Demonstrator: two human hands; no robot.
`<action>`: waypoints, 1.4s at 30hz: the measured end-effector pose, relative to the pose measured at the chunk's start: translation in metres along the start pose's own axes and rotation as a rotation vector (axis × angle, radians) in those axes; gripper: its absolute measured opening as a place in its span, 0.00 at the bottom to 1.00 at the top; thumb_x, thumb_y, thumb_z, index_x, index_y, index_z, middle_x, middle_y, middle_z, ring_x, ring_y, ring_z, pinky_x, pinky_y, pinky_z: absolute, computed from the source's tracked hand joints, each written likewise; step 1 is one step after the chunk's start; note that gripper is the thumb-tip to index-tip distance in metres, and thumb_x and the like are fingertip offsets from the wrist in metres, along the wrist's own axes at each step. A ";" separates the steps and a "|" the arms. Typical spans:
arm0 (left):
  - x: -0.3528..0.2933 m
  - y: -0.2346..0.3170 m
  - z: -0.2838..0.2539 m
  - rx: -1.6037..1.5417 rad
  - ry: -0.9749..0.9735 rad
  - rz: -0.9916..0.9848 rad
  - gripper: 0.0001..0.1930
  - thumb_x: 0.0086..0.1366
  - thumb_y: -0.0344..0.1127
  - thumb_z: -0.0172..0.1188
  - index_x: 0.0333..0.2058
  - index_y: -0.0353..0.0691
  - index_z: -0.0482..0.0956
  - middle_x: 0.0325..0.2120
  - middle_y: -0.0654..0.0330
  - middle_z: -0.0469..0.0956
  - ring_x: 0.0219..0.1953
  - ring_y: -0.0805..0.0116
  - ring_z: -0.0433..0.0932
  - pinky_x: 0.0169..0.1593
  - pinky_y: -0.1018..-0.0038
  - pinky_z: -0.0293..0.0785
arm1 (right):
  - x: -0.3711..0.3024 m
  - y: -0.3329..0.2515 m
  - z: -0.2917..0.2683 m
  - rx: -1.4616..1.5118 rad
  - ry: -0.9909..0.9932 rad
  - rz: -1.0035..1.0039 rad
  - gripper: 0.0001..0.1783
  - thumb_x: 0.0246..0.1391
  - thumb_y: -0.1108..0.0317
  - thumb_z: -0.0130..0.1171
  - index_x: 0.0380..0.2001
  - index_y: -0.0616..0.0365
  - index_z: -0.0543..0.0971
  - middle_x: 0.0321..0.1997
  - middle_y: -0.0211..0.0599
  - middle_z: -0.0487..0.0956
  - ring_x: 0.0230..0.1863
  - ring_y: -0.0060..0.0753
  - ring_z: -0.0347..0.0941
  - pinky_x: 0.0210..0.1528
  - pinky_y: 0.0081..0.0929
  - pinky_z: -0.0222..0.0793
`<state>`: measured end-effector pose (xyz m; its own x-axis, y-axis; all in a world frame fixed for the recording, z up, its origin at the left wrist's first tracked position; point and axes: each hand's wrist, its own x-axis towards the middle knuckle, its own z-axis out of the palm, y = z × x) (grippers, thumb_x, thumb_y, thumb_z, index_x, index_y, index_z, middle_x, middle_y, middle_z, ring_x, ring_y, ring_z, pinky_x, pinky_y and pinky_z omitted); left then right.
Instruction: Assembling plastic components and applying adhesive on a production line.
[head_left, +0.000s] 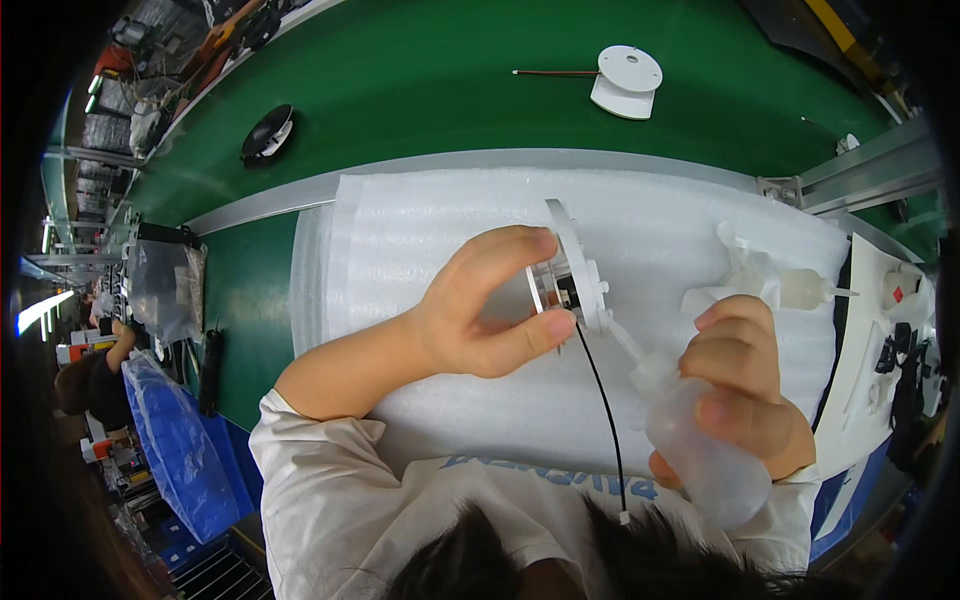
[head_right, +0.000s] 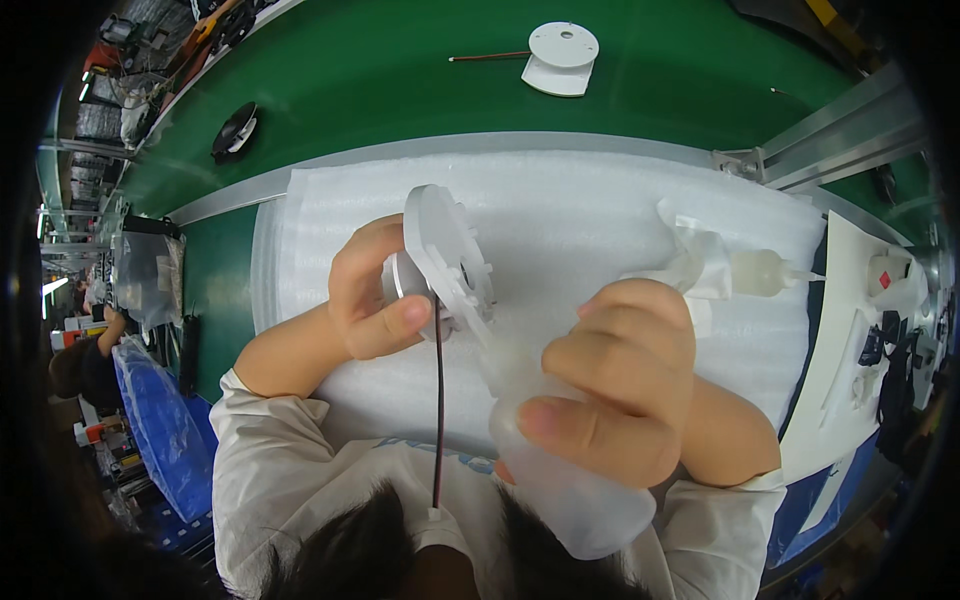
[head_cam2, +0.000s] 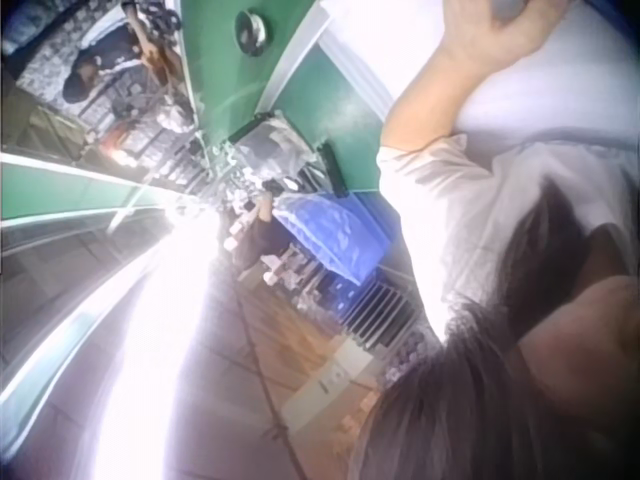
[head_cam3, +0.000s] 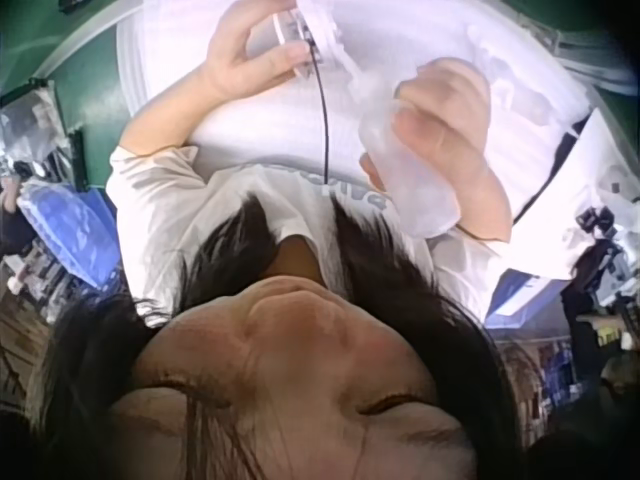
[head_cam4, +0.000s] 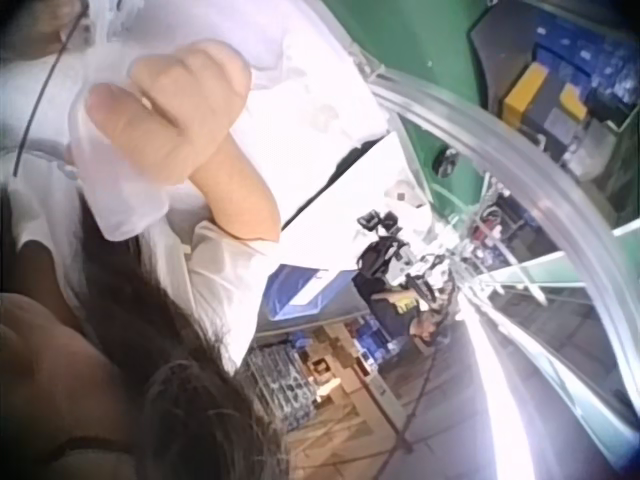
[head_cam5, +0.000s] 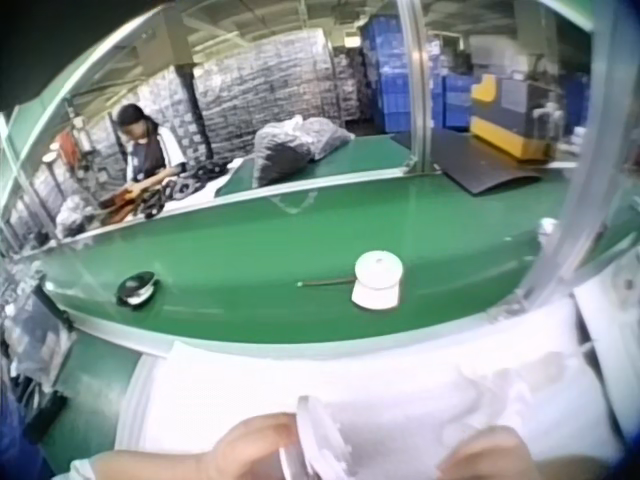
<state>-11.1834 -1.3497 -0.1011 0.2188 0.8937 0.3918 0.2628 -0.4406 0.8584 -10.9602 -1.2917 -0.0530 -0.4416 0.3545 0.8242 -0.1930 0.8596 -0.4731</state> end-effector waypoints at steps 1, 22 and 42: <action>-0.004 0.000 -0.014 -0.086 0.028 -0.136 0.21 0.47 0.26 0.64 0.42 0.39 0.71 0.43 0.45 0.66 0.38 0.54 0.71 0.40 0.65 0.71 | 0.006 0.001 0.016 -0.023 0.030 -0.021 0.22 0.31 0.57 0.66 0.31 0.53 0.71 0.23 0.33 0.70 0.19 0.29 0.61 0.27 0.28 0.60; -0.071 -0.050 -0.200 0.408 0.051 0.462 0.29 0.44 0.30 0.68 0.46 0.40 0.68 0.40 0.47 0.69 0.38 0.57 0.72 0.39 0.71 0.72 | 0.087 -0.004 0.191 -0.017 -0.088 0.073 0.28 0.35 0.47 0.65 0.35 0.49 0.66 0.23 0.32 0.68 0.22 0.29 0.61 0.34 0.34 0.55; -0.126 -0.062 -0.311 -0.070 0.073 0.065 0.16 0.51 0.29 0.62 0.37 0.28 0.71 0.38 0.44 0.69 0.34 0.52 0.74 0.35 0.67 0.75 | 0.144 0.003 0.324 -0.080 0.022 0.059 0.24 0.37 0.52 0.65 0.33 0.53 0.68 0.21 0.31 0.68 0.18 0.27 0.60 0.27 0.27 0.56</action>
<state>-11.5196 -1.4083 -0.1003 0.1633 0.8683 0.4683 0.1830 -0.4931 0.8505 -11.3079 -1.3573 -0.0370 -0.4310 0.4125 0.8026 -0.0958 0.8634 -0.4953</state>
